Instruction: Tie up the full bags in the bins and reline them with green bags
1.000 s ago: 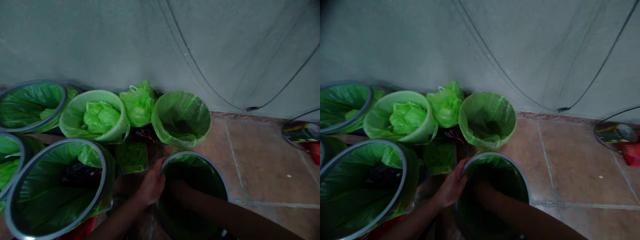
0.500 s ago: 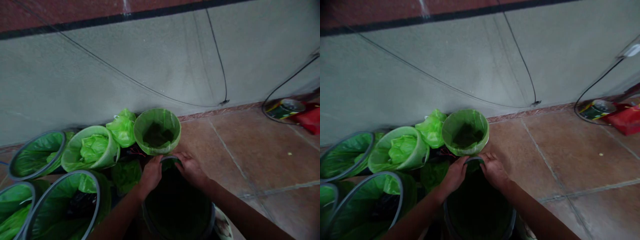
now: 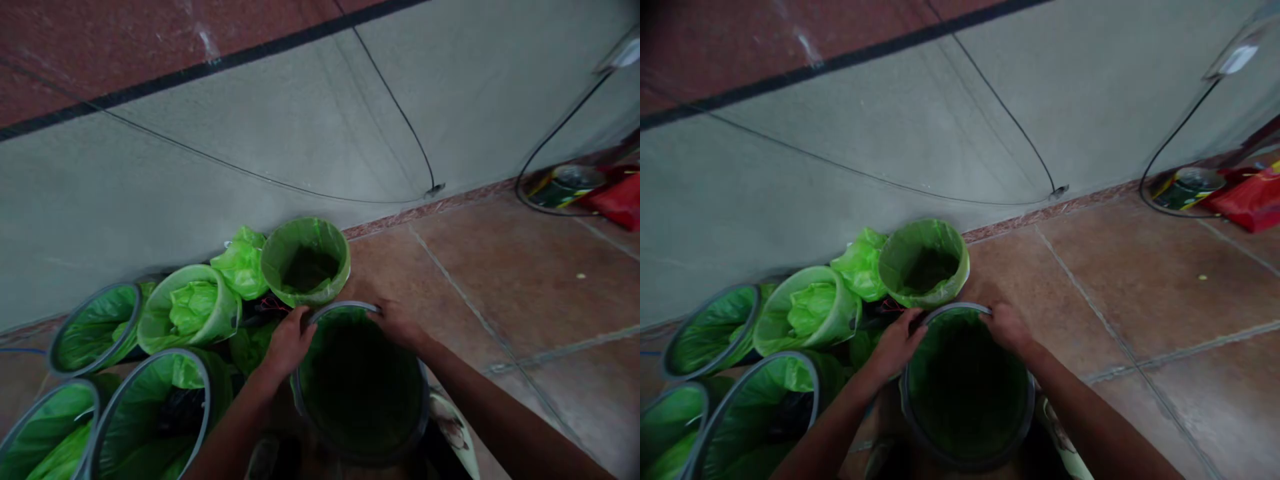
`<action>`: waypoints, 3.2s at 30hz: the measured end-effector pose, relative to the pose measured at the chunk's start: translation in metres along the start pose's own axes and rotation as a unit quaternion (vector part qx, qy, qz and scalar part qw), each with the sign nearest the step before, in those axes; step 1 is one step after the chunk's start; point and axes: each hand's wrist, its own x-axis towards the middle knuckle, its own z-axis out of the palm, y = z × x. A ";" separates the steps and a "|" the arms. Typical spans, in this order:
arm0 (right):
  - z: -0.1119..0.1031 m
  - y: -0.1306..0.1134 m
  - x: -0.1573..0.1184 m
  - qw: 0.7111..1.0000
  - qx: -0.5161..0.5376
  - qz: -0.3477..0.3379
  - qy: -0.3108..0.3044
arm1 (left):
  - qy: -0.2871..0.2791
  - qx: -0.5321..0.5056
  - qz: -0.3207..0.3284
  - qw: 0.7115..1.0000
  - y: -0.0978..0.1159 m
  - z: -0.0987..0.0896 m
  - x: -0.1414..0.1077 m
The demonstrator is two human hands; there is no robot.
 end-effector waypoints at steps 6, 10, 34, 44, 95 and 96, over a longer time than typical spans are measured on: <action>0.000 0.043 -0.050 0.998 0.019 0.060 0.023 | -0.002 -0.047 -0.039 0.998 -0.025 0.005 -0.050; 0.006 0.052 -0.062 0.994 0.051 0.061 0.076 | 0.024 -0.080 -0.092 0.992 -0.028 0.016 -0.051; 0.009 0.019 -0.016 0.990 0.083 -0.071 0.094 | 0.126 -0.123 -0.011 0.984 -0.015 0.056 -0.021; 0.025 0.040 -0.058 0.978 0.186 0.021 0.088 | 0.140 -0.057 0.061 0.987 -0.025 0.025 0.007; 0.029 0.028 -0.056 0.985 0.062 0.030 0.158 | 0.041 -0.350 -0.137 0.926 -0.051 0.044 -0.082; 0.031 0.030 -0.060 0.985 0.079 0.039 0.152 | 0.069 -0.351 -0.134 0.924 -0.053 0.041 -0.076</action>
